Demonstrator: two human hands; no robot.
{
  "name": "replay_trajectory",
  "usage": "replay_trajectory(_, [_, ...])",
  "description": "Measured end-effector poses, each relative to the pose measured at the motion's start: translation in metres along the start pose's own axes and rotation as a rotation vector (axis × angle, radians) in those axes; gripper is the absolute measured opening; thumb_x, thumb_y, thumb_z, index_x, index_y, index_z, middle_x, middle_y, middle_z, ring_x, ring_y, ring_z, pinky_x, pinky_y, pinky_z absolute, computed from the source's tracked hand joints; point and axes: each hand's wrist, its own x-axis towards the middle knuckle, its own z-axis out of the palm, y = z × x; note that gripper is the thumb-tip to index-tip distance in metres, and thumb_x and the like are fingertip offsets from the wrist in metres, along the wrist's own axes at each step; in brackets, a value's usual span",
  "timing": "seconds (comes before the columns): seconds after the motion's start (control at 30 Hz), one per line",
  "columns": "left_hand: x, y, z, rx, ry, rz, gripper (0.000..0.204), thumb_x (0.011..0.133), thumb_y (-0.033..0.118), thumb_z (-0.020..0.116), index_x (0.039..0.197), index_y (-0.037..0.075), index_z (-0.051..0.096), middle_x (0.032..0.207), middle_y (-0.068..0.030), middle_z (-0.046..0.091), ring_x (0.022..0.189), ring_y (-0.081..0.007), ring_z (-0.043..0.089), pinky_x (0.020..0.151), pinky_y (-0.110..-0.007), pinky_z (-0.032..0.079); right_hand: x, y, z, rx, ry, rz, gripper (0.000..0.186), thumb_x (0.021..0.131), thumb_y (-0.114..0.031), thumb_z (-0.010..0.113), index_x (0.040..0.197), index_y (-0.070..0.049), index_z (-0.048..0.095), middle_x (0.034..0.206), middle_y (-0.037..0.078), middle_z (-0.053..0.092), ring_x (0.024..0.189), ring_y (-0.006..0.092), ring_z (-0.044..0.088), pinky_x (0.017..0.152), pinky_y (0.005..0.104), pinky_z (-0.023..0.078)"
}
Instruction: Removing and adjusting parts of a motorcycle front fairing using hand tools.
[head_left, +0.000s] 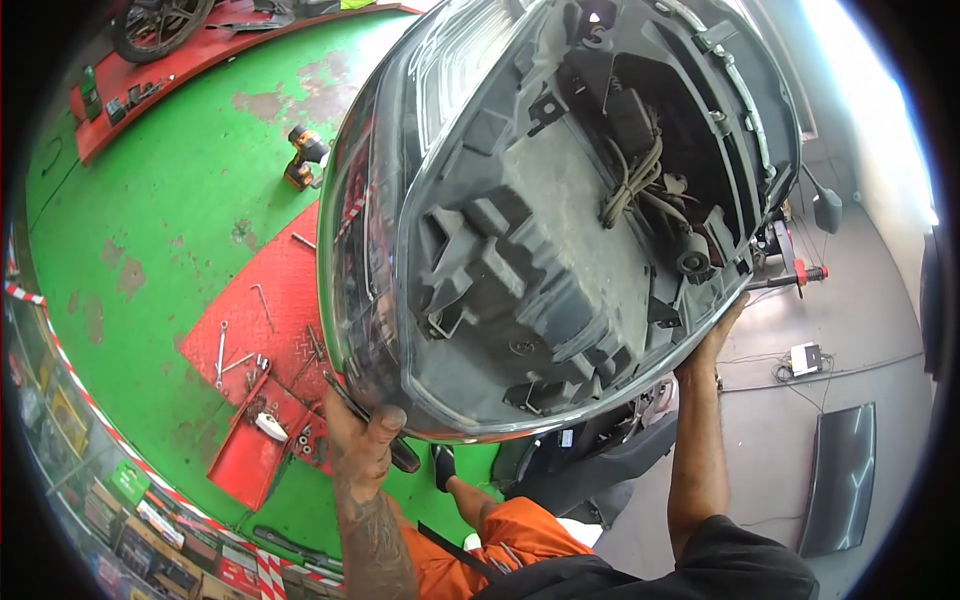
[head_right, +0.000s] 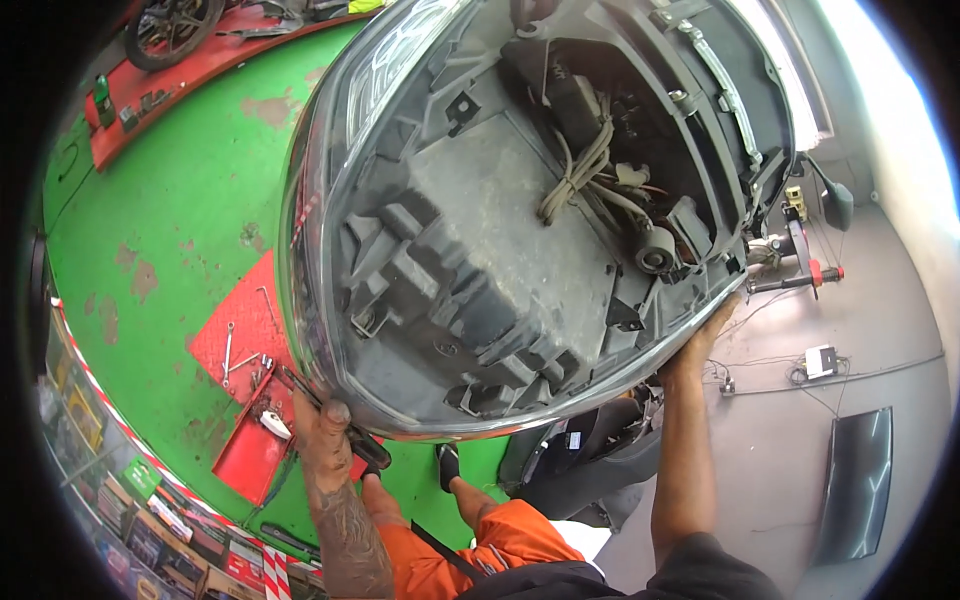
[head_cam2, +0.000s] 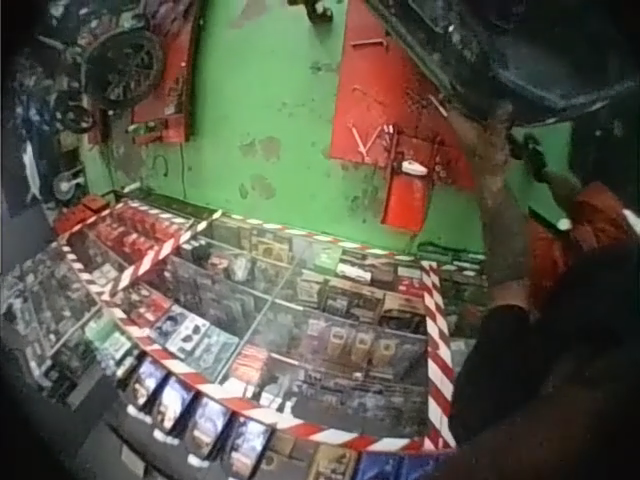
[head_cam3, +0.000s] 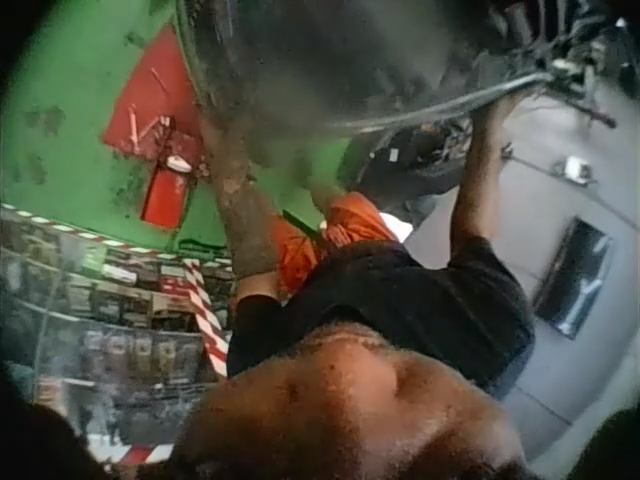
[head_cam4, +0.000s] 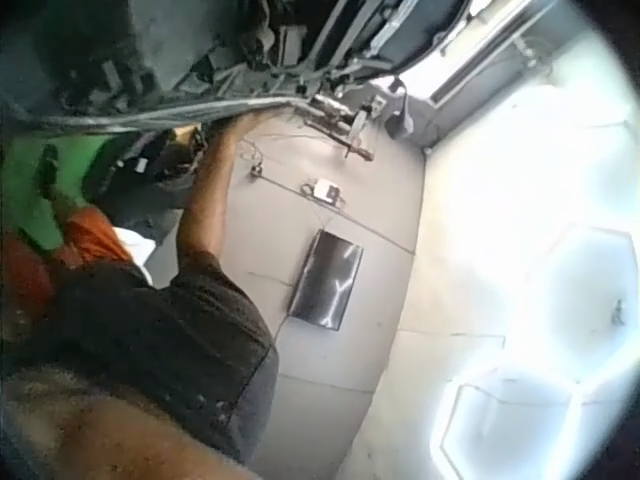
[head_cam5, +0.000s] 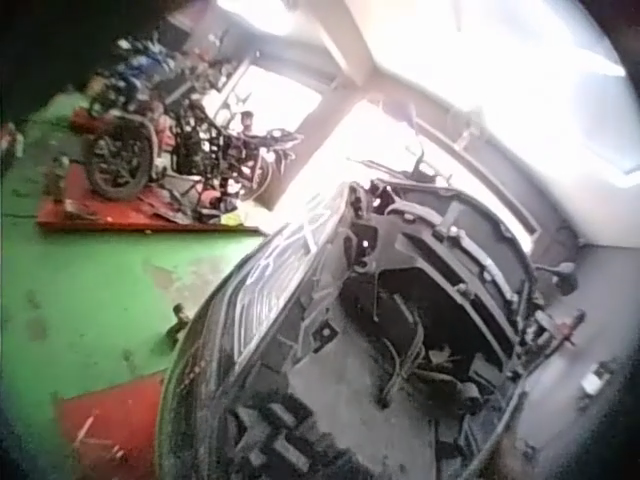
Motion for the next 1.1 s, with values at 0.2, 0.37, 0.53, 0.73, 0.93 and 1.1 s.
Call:
replay_trajectory(0.2, [-0.010,-0.003,-0.003,0.144,0.081,-0.033,0.087,0.070,0.039,0.087,0.132,-0.003,0.042,0.122,-0.0096,0.056,0.108,-0.0211,0.055,0.097,-0.035,0.042,-0.007,-0.002,0.005,-0.026,0.015,0.104,0.090,0.092,-0.075,0.030,0.152,-0.010,0.023,0.150,0.012,0.035,0.132,0.0298,0.040,0.110,0.0416,0.034])
replay_trajectory(0.37, [-0.012,0.002,0.010,-0.048,0.135,-0.042,0.088,0.069,0.036,0.088,0.131,-0.004,0.042,0.119,-0.0096,0.056,0.107,-0.0210,0.055,0.096,-0.035,0.044,-0.017,-0.014,0.019,-0.080,0.036,0.079,0.088,0.093,-0.074,0.030,0.153,-0.011,0.021,0.152,0.011,0.032,0.135,0.0298,0.038,0.112,0.0415,0.032])
replay_trajectory(0.53, [-0.006,0.001,-0.006,-0.126,0.080,-0.360,0.093,0.061,0.033,0.094,0.128,-0.008,0.044,0.116,-0.0115,0.059,0.100,-0.0211,0.061,0.090,-0.034,0.051,-0.006,-0.011,0.011,-0.053,0.014,-0.027,0.078,0.098,-0.067,0.027,0.152,-0.011,0.023,0.150,0.010,0.035,0.135,0.0282,0.037,0.113,0.0409,0.032])
replay_trajectory(0.73, [-0.002,-0.002,0.006,-0.304,0.115,-0.215,0.101,0.053,0.032,0.098,0.127,-0.010,0.044,0.114,-0.0130,0.061,0.101,-0.0211,0.063,0.088,-0.034,0.053,0.001,-0.020,0.014,-0.013,-0.019,-0.060,0.073,0.099,-0.063,0.026,0.151,-0.011,0.029,0.147,0.009,0.040,0.134,0.0262,0.040,0.114,0.0403,0.031])
replay_trajectory(0.93, [-0.002,-0.017,0.007,-0.023,0.158,-0.007,0.123,0.052,0.057,0.089,0.141,-0.004,0.029,0.119,-0.0128,0.057,0.084,-0.0189,0.065,0.045,-0.024,0.054,0.010,-0.001,-0.010,0.072,-0.172,-0.057,0.071,0.100,-0.061,0.027,0.151,-0.011,0.028,0.149,0.009,0.038,0.135,0.0262,0.038,0.116,0.0400,0.026])
replay_trajectory(1.1, [-0.012,-0.015,-0.005,0.013,0.141,-0.237,0.127,0.051,0.055,0.091,0.142,-0.004,0.025,0.115,-0.0128,0.059,0.078,-0.0197,0.066,0.044,-0.025,0.054,-0.004,0.002,0.011,0.077,-0.136,-0.039,0.074,0.099,-0.064,0.025,0.151,-0.012,0.030,0.149,0.008,0.039,0.134,0.0270,0.039,0.115,0.0399,0.027])
